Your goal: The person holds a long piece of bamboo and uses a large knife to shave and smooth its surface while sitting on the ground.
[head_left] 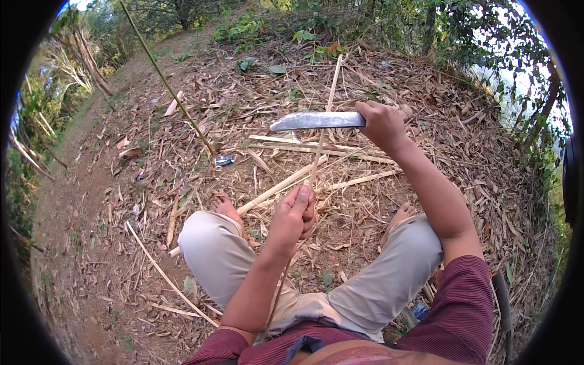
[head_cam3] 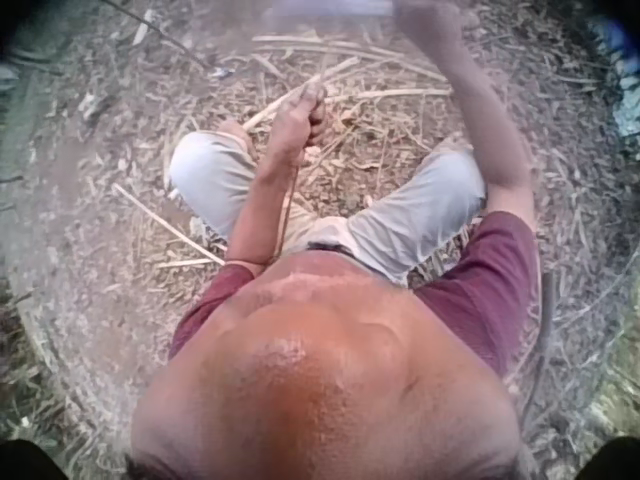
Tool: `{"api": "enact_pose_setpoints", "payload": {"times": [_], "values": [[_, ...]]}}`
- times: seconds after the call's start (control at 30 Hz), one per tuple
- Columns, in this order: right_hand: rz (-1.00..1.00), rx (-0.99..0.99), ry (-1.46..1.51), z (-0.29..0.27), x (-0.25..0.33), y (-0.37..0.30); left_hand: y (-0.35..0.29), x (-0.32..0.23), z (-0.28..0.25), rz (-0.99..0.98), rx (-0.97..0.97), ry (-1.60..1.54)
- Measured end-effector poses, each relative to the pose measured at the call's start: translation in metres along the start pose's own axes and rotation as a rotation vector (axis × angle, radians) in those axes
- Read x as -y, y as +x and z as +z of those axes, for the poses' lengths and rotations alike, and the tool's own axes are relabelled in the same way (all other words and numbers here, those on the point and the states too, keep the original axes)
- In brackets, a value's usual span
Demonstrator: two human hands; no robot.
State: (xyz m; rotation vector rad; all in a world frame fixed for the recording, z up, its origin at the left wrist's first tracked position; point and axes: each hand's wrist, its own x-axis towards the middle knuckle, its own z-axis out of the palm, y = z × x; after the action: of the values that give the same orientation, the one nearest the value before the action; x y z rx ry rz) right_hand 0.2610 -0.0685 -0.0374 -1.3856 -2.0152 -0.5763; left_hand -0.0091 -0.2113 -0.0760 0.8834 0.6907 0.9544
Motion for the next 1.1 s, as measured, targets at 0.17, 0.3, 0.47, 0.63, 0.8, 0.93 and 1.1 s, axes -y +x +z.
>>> {"api": "enact_pose_setpoints", "payload": {"times": [0.17, 0.3, 0.47, 0.63, 0.8, 0.93, 1.1], "values": [[0.649, 0.043, 0.050, -0.003, -0.096, 0.024, -0.001, 0.004, 0.008, -0.045, 0.058, -0.034], [0.912, 0.022, 0.621, 0.015, -0.059, -0.015, 0.004, 0.002, 0.000, -0.080, 0.079, -0.084], [0.931, 0.446, 1.426, -0.046, 0.039, 0.001, 0.007, -0.009, -0.014, -0.174, 0.209, -0.239], [0.754, 0.445, 1.451, -0.062, 0.084, 0.002, 0.005, -0.009, -0.009, -0.185, 0.268, -0.281], [0.772, 0.275, 1.388, -0.060, 0.082, 0.004, -0.014, -0.017, 0.008, -0.118, -0.035, 0.031], [0.794, 0.265, 1.350, -0.062, 0.078, 0.004, -0.027, -0.013, -0.008, -0.193, 0.215, 0.151], [0.298, 0.320, 0.798, -0.051, 0.086, -0.011, -0.017, 0.004, -0.005, 0.084, -0.077, 0.268]]}}
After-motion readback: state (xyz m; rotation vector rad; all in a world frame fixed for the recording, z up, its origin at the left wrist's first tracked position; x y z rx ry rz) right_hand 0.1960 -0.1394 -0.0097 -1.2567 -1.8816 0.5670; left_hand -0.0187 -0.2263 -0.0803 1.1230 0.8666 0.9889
